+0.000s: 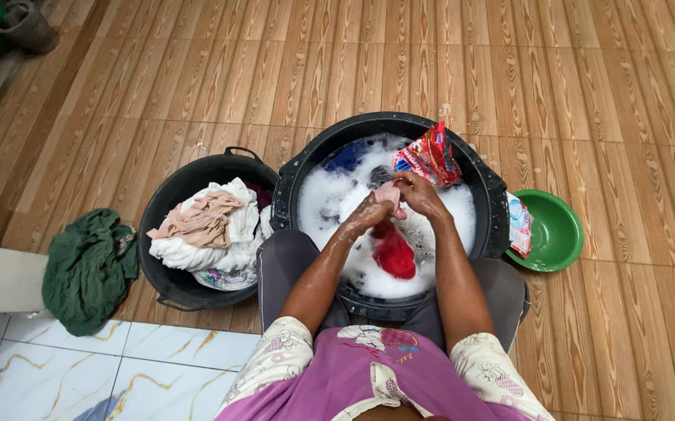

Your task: The person sits on the floor and hand-washes a red piece of clothing in a black basin filled with soapy water. They repeatedly scrub, squeeze, and rinse the fabric by hand, occasionally dipping it into the suds.

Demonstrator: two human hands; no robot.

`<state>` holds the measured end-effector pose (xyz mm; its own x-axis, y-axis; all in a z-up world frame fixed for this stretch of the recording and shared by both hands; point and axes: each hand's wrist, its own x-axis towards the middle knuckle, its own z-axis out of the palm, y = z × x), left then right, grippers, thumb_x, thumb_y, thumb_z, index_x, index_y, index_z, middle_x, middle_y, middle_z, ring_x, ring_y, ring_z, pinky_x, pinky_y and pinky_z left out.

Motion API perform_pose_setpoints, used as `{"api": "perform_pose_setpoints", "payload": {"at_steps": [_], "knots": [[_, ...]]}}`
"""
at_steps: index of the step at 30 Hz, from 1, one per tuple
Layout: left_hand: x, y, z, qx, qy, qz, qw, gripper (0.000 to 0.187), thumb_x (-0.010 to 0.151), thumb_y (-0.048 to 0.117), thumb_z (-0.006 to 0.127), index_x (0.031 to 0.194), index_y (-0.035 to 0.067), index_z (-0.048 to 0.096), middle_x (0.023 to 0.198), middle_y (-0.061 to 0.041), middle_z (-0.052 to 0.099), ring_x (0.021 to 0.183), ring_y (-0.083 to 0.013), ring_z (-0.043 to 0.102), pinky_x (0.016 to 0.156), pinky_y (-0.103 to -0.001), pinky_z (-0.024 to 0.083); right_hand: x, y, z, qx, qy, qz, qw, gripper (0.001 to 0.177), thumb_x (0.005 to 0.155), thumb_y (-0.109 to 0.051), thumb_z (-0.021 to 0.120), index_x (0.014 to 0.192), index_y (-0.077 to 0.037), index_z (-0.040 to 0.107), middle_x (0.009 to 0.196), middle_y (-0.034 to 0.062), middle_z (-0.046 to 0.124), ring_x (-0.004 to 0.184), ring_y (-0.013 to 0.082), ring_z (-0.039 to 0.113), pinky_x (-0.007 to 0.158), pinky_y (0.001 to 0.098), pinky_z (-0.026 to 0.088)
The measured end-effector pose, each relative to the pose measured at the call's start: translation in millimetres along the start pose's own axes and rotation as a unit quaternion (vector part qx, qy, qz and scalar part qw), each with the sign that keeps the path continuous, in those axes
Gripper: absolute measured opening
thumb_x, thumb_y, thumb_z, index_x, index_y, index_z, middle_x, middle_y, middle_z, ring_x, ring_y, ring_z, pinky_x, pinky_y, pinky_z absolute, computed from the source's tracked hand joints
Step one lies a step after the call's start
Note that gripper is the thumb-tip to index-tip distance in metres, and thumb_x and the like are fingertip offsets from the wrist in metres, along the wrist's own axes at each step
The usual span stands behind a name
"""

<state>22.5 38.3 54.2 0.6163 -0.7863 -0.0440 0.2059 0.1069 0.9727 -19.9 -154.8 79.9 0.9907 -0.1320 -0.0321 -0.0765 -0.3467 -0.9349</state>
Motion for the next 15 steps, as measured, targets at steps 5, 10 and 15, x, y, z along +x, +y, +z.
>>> {"api": "perform_pose_setpoints", "payload": {"at_steps": [5, 10, 15], "knots": [[-15, 61, 14, 0.23, -0.02, -0.027, 0.973, 0.017, 0.083, 0.018, 0.053, 0.083, 0.005, 0.064, 0.07, -0.004, 0.064, 0.067, -0.0141, 0.062, 0.064, -0.033, 0.053, 5, 16, 2, -0.006, -0.044, 0.009, 0.999, 0.048, 0.088, -0.006, 0.075, 0.135, -0.008, 0.068, 0.107, 0.0103, 0.068, 0.095, 0.0199, 0.065, 0.086, 0.0337, 0.057], [-15, 84, 17, 0.227, -0.004, -0.037, 0.973, 0.032, 0.089, 0.034, 0.07, 0.08, 0.003, 0.069, 0.059, -0.002, 0.062, 0.055, -0.0118, 0.057, 0.052, -0.032, 0.046, -2, 5, -2, -0.08, -0.056, 0.016, 0.995, 0.075, 0.076, -0.009, 0.086, 0.142, -0.013, 0.051, 0.125, 0.0053, 0.057, 0.107, 0.0186, 0.056, 0.088, 0.0374, 0.055], [-21, 83, 17, 0.002, -0.077, 0.005, 0.997, 0.031, 0.092, 0.026, 0.076, 0.091, -0.003, 0.067, 0.067, -0.003, 0.062, 0.056, -0.0108, 0.054, 0.051, -0.029, 0.043, 8, 44, 37, -0.004, -0.24, 0.019, 0.971, 0.048, 0.083, -0.013, 0.077, 0.129, -0.009, 0.063, 0.117, 0.0086, 0.07, 0.104, 0.0209, 0.066, 0.091, 0.04, 0.059]]}}
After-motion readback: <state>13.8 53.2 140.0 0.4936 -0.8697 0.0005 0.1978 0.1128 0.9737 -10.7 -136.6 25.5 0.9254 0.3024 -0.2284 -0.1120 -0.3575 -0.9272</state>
